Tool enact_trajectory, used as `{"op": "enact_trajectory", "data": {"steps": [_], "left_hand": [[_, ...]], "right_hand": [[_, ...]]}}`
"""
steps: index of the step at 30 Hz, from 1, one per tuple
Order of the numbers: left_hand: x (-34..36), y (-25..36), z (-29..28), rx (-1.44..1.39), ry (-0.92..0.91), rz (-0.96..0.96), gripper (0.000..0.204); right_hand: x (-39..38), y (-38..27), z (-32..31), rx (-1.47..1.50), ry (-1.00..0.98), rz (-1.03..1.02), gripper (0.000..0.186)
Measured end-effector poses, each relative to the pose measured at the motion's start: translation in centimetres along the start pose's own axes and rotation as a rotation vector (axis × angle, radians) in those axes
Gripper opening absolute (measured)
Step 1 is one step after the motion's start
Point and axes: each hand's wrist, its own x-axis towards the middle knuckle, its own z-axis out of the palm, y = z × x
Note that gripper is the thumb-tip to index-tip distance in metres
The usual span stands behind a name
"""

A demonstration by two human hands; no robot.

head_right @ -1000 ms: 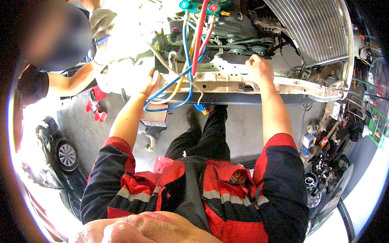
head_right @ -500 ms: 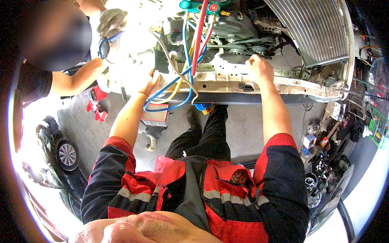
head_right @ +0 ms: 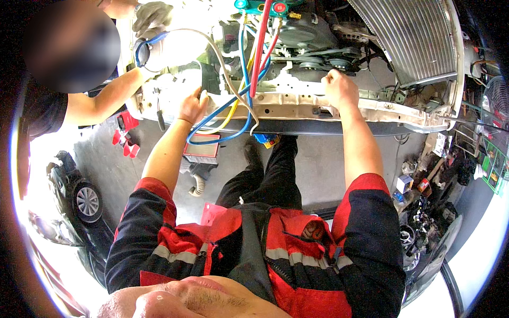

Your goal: The person uncoils an electrical cord, connects it to a power plug, and walks over to an open car hood, resting their hands on the front support frame.

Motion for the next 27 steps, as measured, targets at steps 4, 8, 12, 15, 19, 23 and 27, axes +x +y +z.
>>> {"op": "enact_trajectory", "data": {"steps": [4,8,12,15,19,23,27], "left_hand": [[-0.3,-1.4,0.1,0.061,-0.001,0.114,0.051],[0.0,-1.9,0.7,0.116,-0.035,0.17,0.053],[0.0,-3.6,1.7,0.073,-0.042,0.089,0.053],[-0.1,-3.0,1.7,0.101,-0.001,0.189,0.047],[0.2,-2.1,1.3,-0.017,-0.007,0.019,0.047],[0.4,-0.4,-0.1,-0.008,-0.06,-0.027,0.042],[0.0,-0.5,0.2,-0.05,0.044,-0.023,0.04]], "right_hand": [[0.0,-0.4,0.0,0.002,0.002,0.004,0.03],[0.1,-0.1,0.1,0.001,-0.007,0.017,0.029],[0.1,-0.4,0.2,0.009,0.015,-0.03,0.029],[0.0,-0.1,0.0,0.001,0.01,-0.013,0.029],[0.1,-0.4,0.0,-0.007,0.011,-0.008,0.03],[0.0,-0.2,0.0,0.015,0.015,-0.008,0.031],[0.1,-0.3,0.0,0.008,0.016,-0.018,0.032]]}}
